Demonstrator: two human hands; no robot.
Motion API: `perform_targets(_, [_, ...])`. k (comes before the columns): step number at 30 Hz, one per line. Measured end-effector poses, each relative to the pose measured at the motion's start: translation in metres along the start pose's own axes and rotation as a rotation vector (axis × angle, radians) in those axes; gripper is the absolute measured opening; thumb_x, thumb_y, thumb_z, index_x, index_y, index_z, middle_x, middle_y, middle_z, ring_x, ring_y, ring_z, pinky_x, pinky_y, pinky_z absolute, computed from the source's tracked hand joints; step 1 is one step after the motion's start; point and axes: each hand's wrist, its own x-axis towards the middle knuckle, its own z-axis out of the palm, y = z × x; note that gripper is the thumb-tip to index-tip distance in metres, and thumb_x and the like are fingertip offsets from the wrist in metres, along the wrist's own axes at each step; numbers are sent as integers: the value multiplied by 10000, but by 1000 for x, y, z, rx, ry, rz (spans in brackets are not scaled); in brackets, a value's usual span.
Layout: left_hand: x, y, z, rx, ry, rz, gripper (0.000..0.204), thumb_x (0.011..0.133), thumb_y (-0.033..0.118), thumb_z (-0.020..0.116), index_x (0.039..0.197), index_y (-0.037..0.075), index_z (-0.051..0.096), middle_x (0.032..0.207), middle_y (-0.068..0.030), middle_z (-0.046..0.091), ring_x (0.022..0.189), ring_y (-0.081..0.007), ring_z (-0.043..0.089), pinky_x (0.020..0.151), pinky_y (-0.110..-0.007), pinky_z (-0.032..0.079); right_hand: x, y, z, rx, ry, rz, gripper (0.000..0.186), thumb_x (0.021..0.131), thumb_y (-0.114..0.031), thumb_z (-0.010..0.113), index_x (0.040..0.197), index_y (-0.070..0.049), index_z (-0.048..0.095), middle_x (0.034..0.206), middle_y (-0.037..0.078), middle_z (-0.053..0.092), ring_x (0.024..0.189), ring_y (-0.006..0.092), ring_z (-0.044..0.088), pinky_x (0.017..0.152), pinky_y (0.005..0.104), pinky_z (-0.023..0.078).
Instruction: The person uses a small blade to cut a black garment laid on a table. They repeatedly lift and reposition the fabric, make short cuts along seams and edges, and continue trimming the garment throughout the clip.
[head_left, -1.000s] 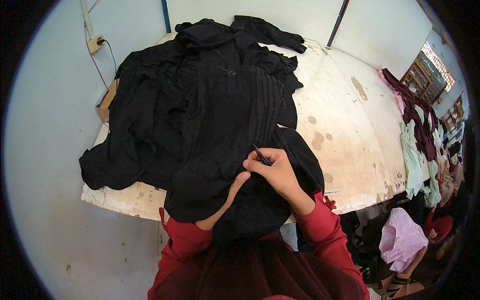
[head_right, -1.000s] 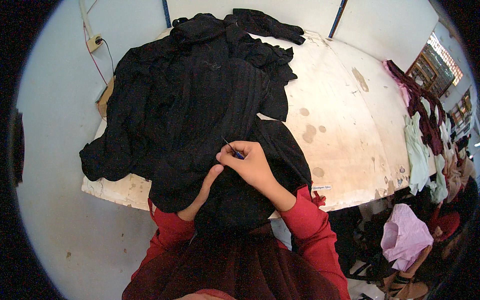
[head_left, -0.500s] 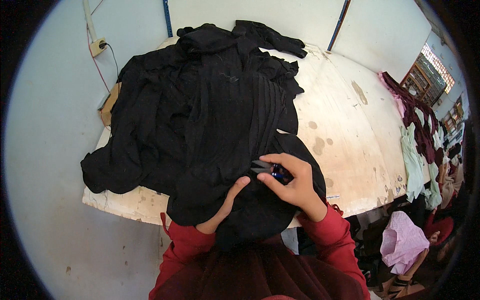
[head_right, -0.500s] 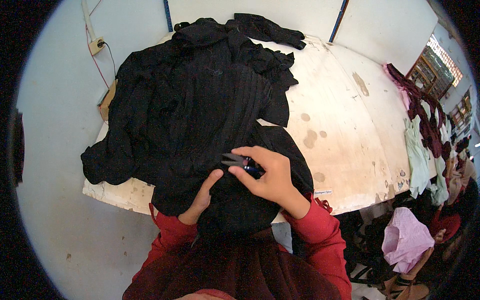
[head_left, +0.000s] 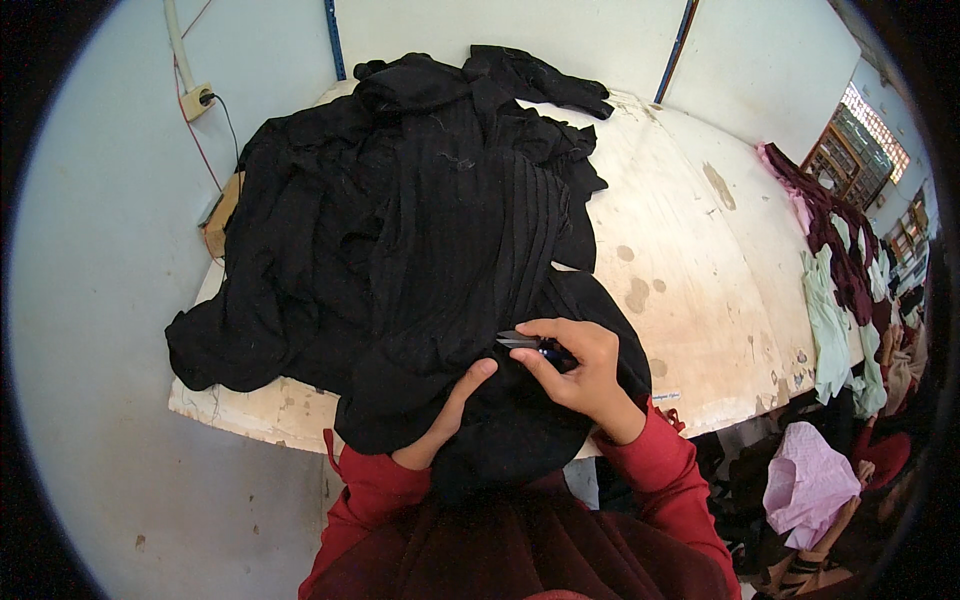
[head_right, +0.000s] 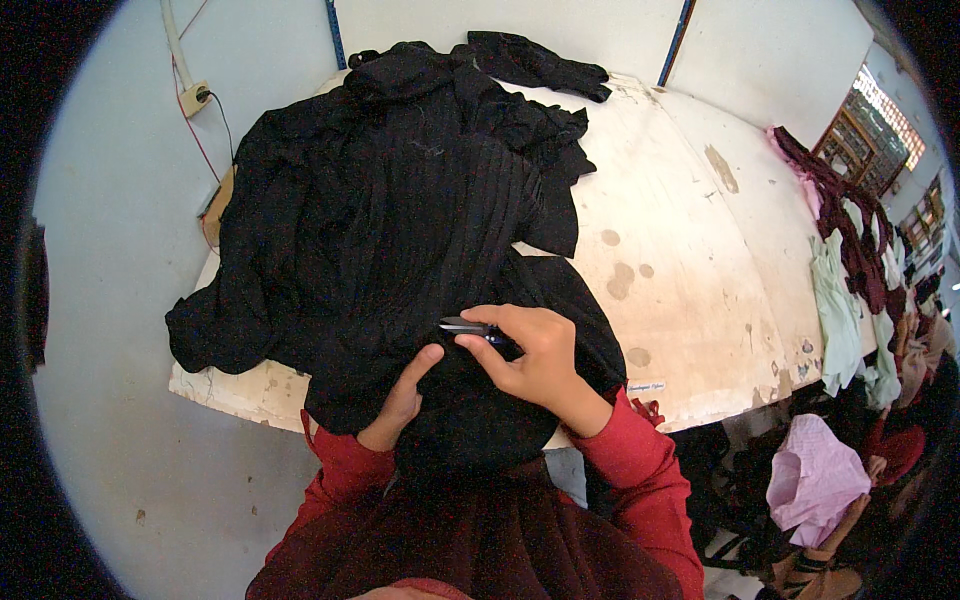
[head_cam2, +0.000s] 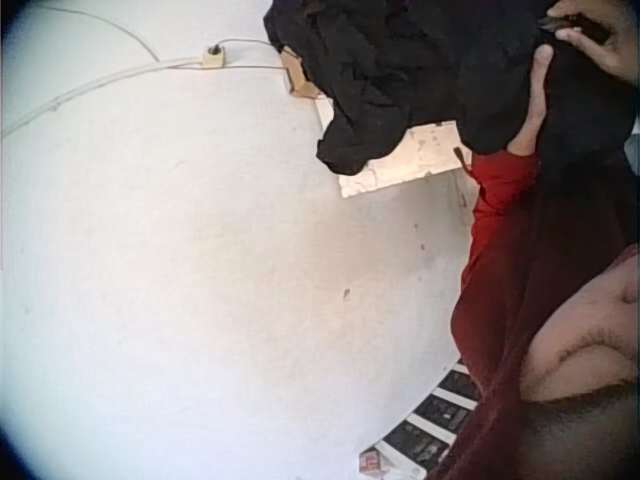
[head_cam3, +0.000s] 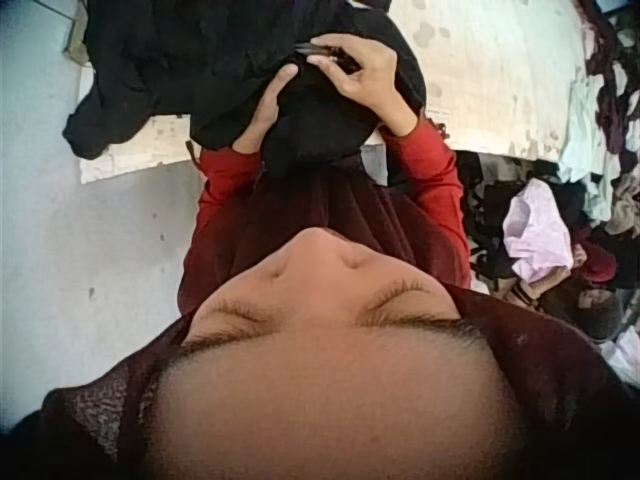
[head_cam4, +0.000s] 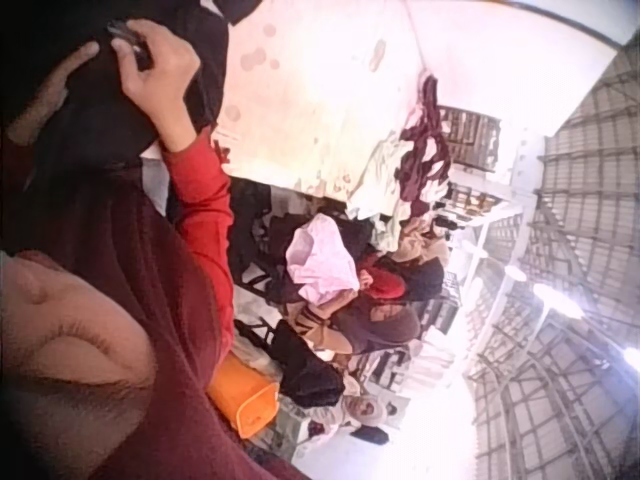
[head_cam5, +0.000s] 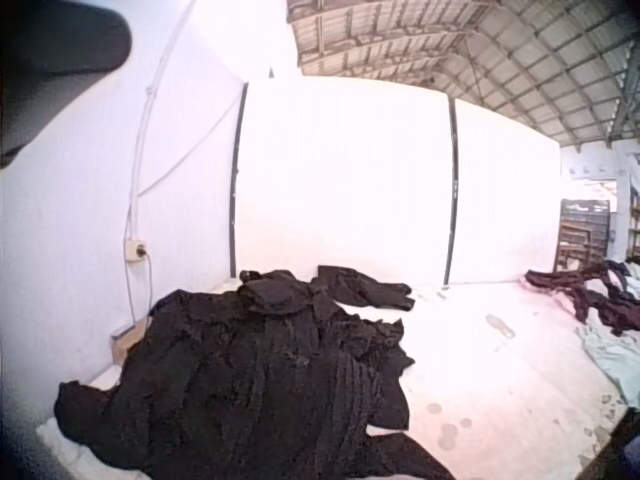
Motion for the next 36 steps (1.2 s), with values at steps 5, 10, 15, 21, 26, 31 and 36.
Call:
perform_targets(5, [0,26,5,115,22,156,438,817,260,791,1149,3,666,1184,-159,658,1100,-274,618,992,-357,446,-3,1,5,232,45,122,232,761,-156,790,957,-52,723,859,102,713,730,203,701,624,291,518])
perform_targets(10, [-5,86,11,487,-81,328,516,812,299,795,1196,-7,636,1211,-164,646,1109,-293,621,1008,-367,446,11,-4,8,279,-114,124,194,764,-48,758,955,-55,727,822,74,646,751,178,646,663,284,501])
perform_targets(15, [-3,110,15,731,10,489,544,809,341,795,1200,-2,633,1183,-166,652,1065,-291,641,970,-367,479,23,11,0,278,57,262,161,790,-54,750,946,-36,714,815,77,662,747,186,641,683,278,488])
perform_targets(21, [-4,112,14,740,-65,477,480,810,310,793,1171,25,654,1129,-155,676,1019,-292,657,935,-386,499,8,-13,-13,78,-139,139,275,785,-263,776,995,-93,722,871,92,723,729,211,712,629,290,535])
perform_targets(26, [-7,112,16,703,-54,459,423,820,275,784,1149,36,669,1108,-156,686,986,-288,673,893,-390,520,3,-14,-12,33,-72,86,210,770,-240,777,906,-85,738,826,98,725,682,237,710,600,302,538])
perform_targets(31, [-6,110,13,726,-66,475,411,813,264,791,1132,32,678,1097,-153,692,954,-278,686,867,-380,533,0,-13,-1,41,-8,77,198,778,-224,778,898,-72,738,831,100,727,685,243,711,597,301,540])
perform_targets(36, [-6,110,13,712,-36,493,393,812,263,793,1114,36,685,1078,-145,698,944,-275,689,863,-378,534,0,-10,6,75,13,56,189,784,-208,781,894,-62,735,839,104,729,682,245,712,598,302,542])
